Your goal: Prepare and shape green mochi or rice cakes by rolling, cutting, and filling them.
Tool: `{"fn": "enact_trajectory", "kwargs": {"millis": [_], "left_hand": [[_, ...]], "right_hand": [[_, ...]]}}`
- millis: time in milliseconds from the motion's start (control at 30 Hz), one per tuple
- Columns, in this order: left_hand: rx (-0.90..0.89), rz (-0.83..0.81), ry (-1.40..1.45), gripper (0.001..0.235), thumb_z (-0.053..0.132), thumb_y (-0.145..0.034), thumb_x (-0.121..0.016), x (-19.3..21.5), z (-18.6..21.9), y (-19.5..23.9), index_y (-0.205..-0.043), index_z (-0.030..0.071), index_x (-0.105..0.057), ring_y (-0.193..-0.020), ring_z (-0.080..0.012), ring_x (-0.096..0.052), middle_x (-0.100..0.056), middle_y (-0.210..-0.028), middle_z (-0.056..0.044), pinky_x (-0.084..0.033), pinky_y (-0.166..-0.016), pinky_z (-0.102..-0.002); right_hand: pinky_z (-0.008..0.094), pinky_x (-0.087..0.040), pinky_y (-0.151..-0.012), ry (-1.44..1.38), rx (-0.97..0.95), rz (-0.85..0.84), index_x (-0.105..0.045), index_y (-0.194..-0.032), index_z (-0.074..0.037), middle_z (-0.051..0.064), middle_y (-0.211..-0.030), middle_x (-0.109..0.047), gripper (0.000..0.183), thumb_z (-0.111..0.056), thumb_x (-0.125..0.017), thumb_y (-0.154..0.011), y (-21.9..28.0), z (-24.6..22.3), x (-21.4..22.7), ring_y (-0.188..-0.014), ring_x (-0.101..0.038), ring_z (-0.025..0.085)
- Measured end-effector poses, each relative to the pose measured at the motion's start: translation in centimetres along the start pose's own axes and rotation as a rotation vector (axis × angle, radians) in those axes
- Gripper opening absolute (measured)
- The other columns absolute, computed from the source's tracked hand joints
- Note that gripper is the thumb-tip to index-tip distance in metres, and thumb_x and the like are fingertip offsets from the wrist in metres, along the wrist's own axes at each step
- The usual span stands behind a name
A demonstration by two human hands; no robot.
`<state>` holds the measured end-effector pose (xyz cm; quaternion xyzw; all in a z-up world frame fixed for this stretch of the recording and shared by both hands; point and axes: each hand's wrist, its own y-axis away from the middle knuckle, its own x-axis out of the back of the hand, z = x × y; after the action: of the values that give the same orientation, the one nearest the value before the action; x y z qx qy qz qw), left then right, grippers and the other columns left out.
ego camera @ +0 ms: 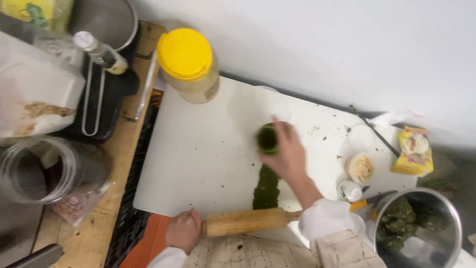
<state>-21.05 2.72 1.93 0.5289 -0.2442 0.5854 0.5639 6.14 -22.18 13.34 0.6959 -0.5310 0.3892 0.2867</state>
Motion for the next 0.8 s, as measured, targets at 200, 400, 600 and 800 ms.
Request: {"fn": "enact_trajectory", "kwargs": {"millis": [200, 400, 600, 800], "left_hand": [[0.01, 0.078, 0.023, 0.047, 0.024, -0.096, -0.051, 1.0, 1.7, -0.4, -0.057, 0.003, -0.068, -0.058, -0.0398, -0.068, -0.07, -0.067, -0.02, -0.057, -0.058, -0.049], [0.044, 0.037, 0.028, 0.047, 0.023, -0.097, -0.052, 1.4, 1.3, -0.9, -0.058, 0.002, -0.067, -0.056, -0.0373, -0.067, -0.07, -0.067, -0.02, -0.057, -0.055, -0.046], [-0.006, 0.127, 0.027, 0.05, 0.022, -0.098, -0.05, 2.0, 2.7, -3.2, -0.055, 0.002, -0.067, -0.054, -0.0382, -0.065, -0.069, -0.065, -0.021, -0.055, -0.055, -0.047], [0.064, 0.07, 0.095, 0.054, 0.024, -0.102, -0.047, 1.8, 5.6, -7.2, -0.055, 0.003, -0.067, -0.051, -0.0386, -0.064, -0.067, -0.063, -0.021, -0.054, -0.053, -0.048]], "right_hand": [[0.045, -0.054, -0.096, -0.141, 0.219, -0.147, -0.04, -0.155, -0.022, 0.015, -0.137, -0.054, 0.108, -0.016, -0.091, -0.06, -1.9, -8.9, -6.5, -0.12, -0.059, 0.037], [0.046, -0.054, -0.093, -0.105, 0.235, -0.308, -0.035, -0.156, -0.025, 0.015, -0.14, -0.05, 0.11, -0.02, -0.091, -0.061, -3.0, -12.1, -8.9, -0.12, -0.058, 0.037], [0.048, -0.043, -0.107, -0.151, 0.297, -0.192, -0.042, -0.153, -0.015, 0.019, -0.148, -0.05, 0.075, -0.021, -0.076, -0.085, -1.1, -6.7, -3.5, -0.128, -0.053, 0.041], [0.046, -0.049, -0.092, 0.135, 0.071, -0.024, -0.071, -0.098, -0.003, 0.013, -0.098, -0.071, 0.016, -0.01, -0.058, -0.099, 7.8, 8.5, 2.2, -0.096, -0.064, 0.034]]}}
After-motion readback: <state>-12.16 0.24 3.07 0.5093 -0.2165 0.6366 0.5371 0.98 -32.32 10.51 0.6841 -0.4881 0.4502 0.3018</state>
